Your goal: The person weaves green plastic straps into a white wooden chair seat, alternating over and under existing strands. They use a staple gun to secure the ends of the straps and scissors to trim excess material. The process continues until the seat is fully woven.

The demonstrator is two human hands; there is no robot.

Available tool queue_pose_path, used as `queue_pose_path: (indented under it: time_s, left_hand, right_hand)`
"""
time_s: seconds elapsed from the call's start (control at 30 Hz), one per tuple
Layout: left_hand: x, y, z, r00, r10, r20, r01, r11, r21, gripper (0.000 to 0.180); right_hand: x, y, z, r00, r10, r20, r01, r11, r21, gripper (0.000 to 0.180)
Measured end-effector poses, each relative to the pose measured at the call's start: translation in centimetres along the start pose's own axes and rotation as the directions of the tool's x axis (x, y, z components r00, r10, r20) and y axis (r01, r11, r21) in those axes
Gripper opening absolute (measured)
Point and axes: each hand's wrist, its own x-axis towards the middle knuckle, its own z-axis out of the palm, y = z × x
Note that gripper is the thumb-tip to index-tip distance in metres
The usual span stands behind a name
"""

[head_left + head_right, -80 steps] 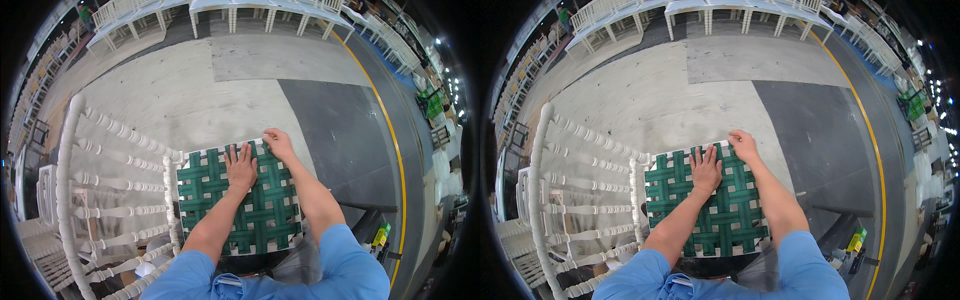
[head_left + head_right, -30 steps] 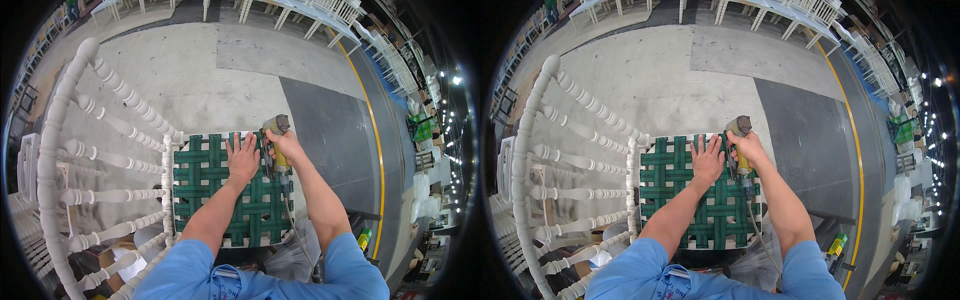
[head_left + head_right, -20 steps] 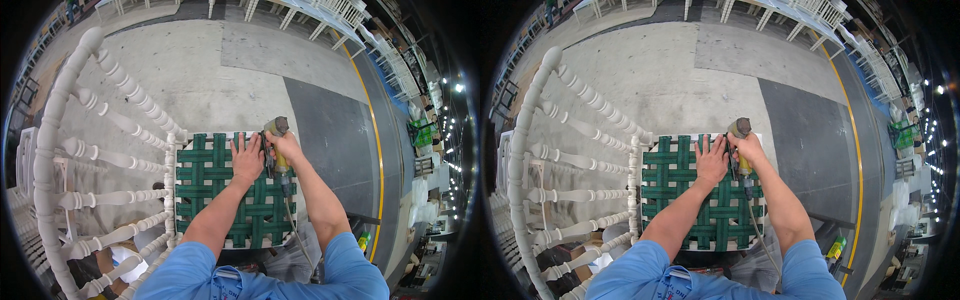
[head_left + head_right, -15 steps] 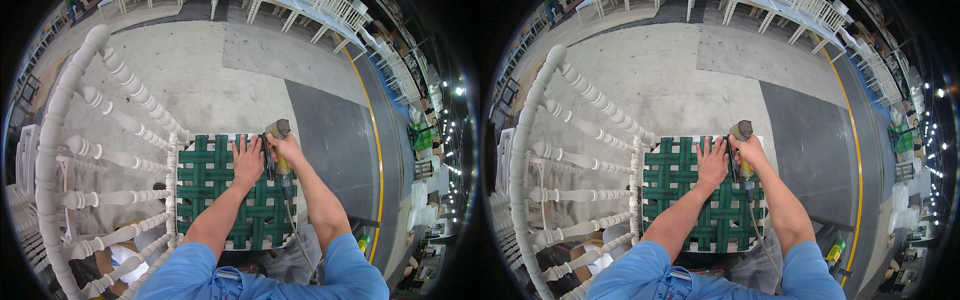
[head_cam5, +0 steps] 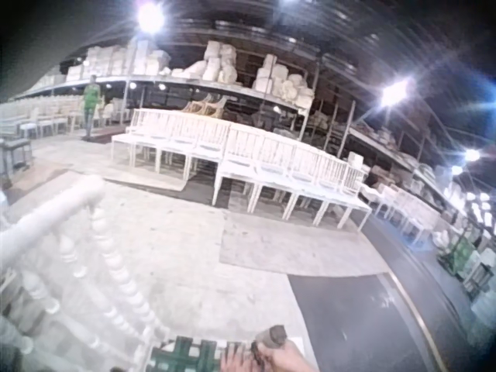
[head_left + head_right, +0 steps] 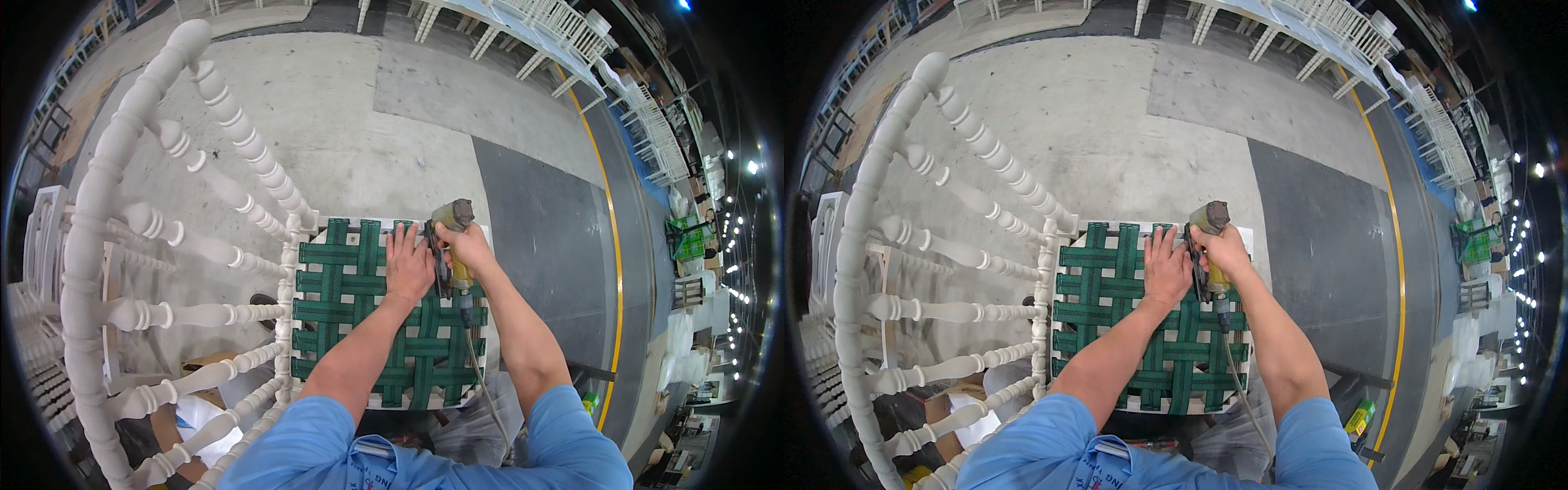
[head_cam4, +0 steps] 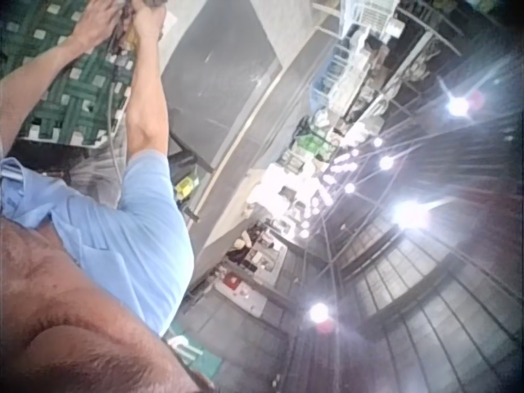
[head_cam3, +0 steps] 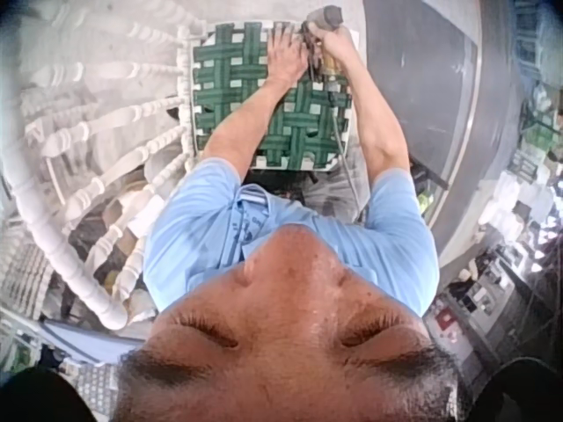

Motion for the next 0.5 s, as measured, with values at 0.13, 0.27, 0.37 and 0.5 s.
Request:
queue_pose_path:
  time_s: [0.13,0.27,0.37,0.5]
  left_hand:
    - [-0.01,-0.32,-0.11,1.000,-0.008,-0.026,0.007,1.000,-0.024,0.027]
    - [0.13,-0.04,-0.05,1.000,-0.008,-0.025,0.007,0.999,-0.041,0.027]
    - [0.15,-0.10,-0.06,1.000,-0.010,-0.029,0.009,0.999,-0.039,0.027]
    - [0.25,-0.02,-0.09,0.999,0.001,-0.035,-0.002,0.999,-0.043,0.027]
  right_hand:
    - [-0.37,-0.30,0.43,1.000,-0.008,-0.010,0.008,0.999,0.035,0.028]
    - [-0.19,0.24,0.41,1.000,0.004,-0.027,-0.005,1.000,-0.007,0.028]
    - [-0.44,0.28,0.45,0.999,-0.008,-0.042,0.008,1.000,0.006,0.028]
    - [-0.39,0.70,-0.17,0.998,0.014,-0.053,-0.014,1.000,-0.010,0.027]
